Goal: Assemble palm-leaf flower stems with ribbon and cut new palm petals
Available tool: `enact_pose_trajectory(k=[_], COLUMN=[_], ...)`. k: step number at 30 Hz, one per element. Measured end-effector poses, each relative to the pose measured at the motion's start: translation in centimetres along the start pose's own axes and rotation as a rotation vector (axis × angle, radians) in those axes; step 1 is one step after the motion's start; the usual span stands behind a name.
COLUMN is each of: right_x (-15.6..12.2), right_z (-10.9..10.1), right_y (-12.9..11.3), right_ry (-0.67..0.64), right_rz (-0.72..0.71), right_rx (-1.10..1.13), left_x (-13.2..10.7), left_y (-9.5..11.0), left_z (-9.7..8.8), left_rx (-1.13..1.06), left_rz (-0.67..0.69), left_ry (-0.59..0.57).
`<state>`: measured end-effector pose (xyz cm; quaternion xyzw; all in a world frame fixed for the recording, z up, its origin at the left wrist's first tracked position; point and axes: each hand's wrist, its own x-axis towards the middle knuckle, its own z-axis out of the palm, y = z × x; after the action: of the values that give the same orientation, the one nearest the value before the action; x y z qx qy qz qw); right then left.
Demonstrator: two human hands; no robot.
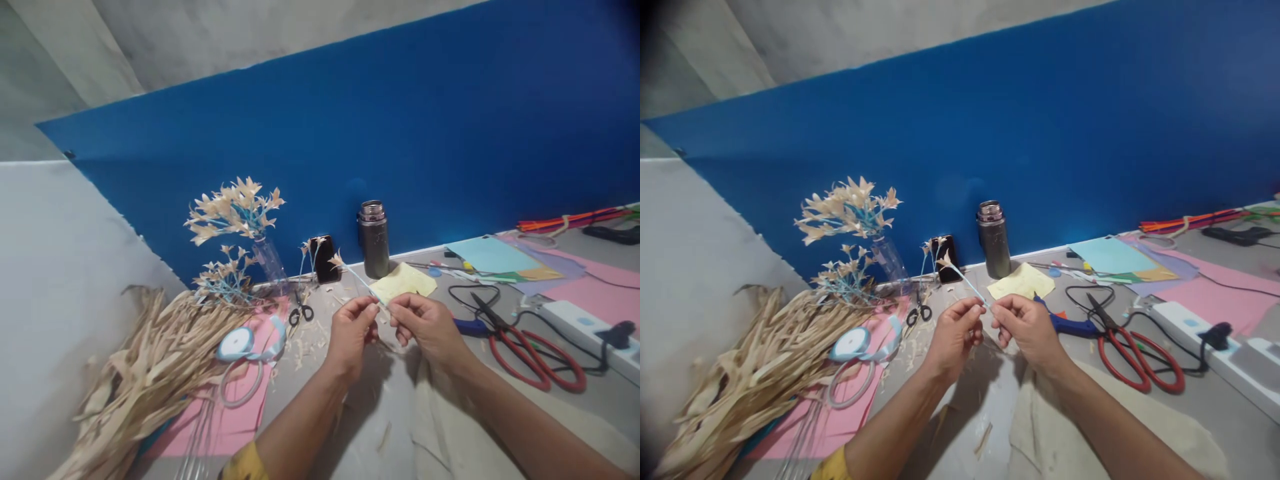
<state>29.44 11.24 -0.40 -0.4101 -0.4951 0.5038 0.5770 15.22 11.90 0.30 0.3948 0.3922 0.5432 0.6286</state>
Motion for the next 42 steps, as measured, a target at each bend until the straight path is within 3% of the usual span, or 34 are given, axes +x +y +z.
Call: enact_pose_trajectory(k=[5,10,17,22,29,33,36,40,42], right_x=[0.1,0.1,0.2,-0.1,-0.1,-0.1,-0.1,0.1,0.2], right_z=[0.5,0.5,-0.1,0.1,0.3,0.4,0.5,0.4,0.2], right_y=[1.1,1.4,0.6,0.6,1.8,2.0,1.6,1.2,1.2], right_ry=[-0.056,-0.026,0.012,-0.105,-0.216,-0.295,-0.296,-0.185,-0.158], right_rz=[0.067,0.097,-0.108,0.037,0.237,0.307,0.285,0.165,0.164], right_rx=[0.068,0.055,-0.299,-0.16,0.199,0.267,0.196,-0.087,-0.117], left_x=[0.1,0.4,1.0,1.2,1.3,1.2,1.2,1.5,1.6], left_y=[-0.3,-1.1,-0.9,-1.3,-1.9,-1.6,-1.2,-1.1,-1.2], left_z=[-0.6,-0.4,-0.6,-0.9,-1.6,-2.0,-2.0,-1.8,-1.7], left_rx=[-0.085,-0.09,-0.021,-0.074,-0.13,-0.147,-0.106,-0.047,-0.029], left_rz=[-0.013,-0.023,0.07,-0.044,-0.124,-0.174,-0.136,-0.021,-0.014], left_ry=[-0.053,0.002,0.033,-0.062,-0.158,-0.184,-0.161,-0.065,-0.047])
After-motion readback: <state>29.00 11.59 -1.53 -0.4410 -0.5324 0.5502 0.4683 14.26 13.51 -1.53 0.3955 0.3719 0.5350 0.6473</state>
